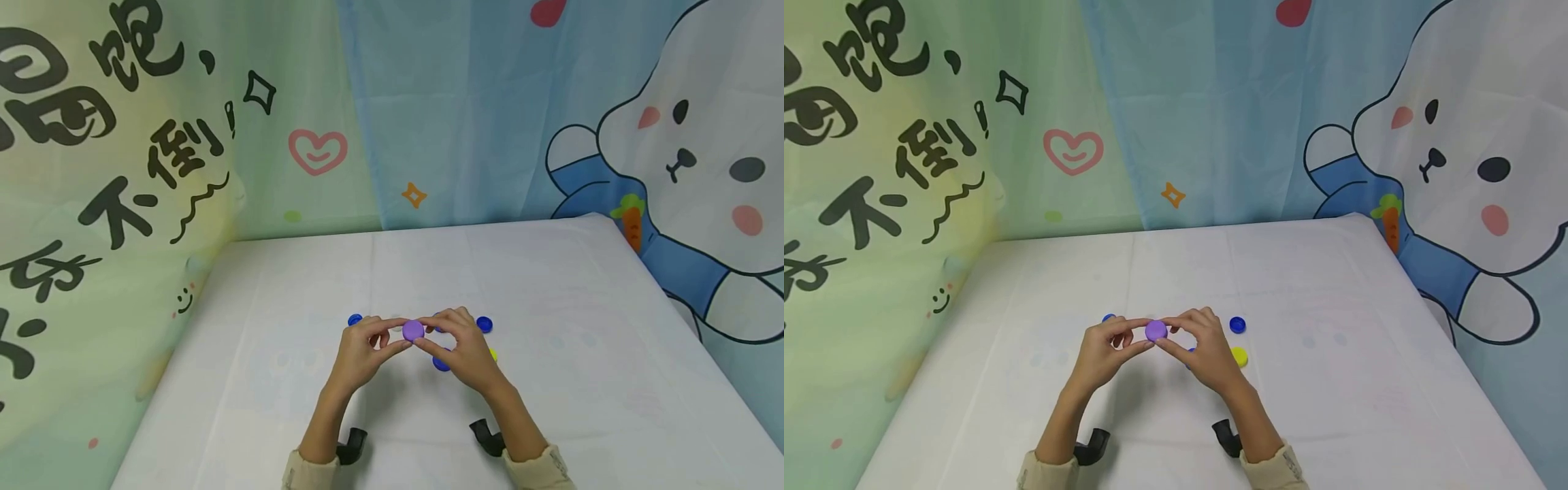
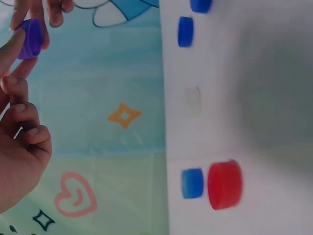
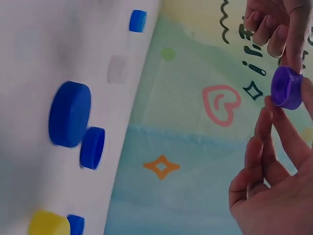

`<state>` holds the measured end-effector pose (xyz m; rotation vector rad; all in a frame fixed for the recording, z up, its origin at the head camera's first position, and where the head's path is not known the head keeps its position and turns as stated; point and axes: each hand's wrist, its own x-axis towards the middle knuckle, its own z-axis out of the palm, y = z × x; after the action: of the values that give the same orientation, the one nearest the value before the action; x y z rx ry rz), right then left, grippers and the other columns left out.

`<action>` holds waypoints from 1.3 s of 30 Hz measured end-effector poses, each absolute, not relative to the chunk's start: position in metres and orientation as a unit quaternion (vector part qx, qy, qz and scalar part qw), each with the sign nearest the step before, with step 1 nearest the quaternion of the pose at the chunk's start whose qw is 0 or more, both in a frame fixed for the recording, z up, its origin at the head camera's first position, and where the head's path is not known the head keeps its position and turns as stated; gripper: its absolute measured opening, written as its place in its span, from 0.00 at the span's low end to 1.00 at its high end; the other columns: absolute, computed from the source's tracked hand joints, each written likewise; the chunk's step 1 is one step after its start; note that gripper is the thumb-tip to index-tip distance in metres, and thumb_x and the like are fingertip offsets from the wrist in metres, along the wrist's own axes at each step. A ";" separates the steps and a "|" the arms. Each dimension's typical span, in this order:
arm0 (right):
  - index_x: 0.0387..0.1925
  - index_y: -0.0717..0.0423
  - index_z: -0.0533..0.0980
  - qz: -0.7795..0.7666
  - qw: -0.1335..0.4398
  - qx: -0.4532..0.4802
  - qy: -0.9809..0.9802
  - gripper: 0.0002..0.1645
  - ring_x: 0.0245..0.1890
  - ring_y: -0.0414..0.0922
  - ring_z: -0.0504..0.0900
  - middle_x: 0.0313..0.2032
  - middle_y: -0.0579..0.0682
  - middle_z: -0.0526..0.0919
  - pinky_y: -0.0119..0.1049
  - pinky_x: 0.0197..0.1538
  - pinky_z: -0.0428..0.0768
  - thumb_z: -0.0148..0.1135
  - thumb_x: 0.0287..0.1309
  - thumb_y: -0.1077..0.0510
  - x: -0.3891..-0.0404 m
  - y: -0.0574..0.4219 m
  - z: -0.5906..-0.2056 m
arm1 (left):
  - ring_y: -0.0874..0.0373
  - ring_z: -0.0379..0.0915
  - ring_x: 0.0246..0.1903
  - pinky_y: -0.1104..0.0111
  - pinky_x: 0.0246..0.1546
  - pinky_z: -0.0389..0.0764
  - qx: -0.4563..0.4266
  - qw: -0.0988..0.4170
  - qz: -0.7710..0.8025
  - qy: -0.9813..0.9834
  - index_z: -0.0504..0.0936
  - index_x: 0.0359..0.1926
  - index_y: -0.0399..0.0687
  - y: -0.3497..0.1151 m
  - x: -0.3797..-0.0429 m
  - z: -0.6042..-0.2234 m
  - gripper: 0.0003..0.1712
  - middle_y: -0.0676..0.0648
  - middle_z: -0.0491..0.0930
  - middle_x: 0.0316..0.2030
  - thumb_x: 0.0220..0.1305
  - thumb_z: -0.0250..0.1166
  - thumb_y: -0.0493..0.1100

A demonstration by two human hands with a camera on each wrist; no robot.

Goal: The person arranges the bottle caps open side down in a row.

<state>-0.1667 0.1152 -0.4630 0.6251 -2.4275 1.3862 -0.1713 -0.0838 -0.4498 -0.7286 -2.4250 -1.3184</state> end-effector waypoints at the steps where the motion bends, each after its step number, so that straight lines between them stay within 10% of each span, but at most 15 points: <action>1: 0.41 0.51 0.82 0.472 0.138 0.213 -0.844 0.18 0.40 0.41 0.68 0.35 0.42 0.78 0.39 0.40 0.69 0.71 0.47 0.50 -0.168 0.114 -0.465 | 0.64 0.57 0.18 0.74 0.20 0.59 -0.252 0.144 -0.451 -0.844 0.85 0.40 0.48 -0.085 -0.172 -0.452 0.16 0.59 0.62 0.15 0.48 0.73 0.45; 39: 0.31 0.54 0.85 0.235 0.103 0.181 -0.949 0.15 0.34 0.48 0.66 0.31 0.50 0.75 0.42 0.38 0.64 0.71 0.44 0.47 -0.175 0.070 -0.525 | 0.59 0.66 0.21 0.66 0.26 0.64 -0.195 0.061 -0.143 -0.968 0.87 0.30 0.49 -0.091 -0.185 -0.510 0.14 0.55 0.72 0.15 0.41 0.76 0.50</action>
<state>-0.1745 0.0699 -0.5245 0.5329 -2.8017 0.6945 -0.1851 -0.0906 -0.5099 -0.5902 -2.9298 -0.4333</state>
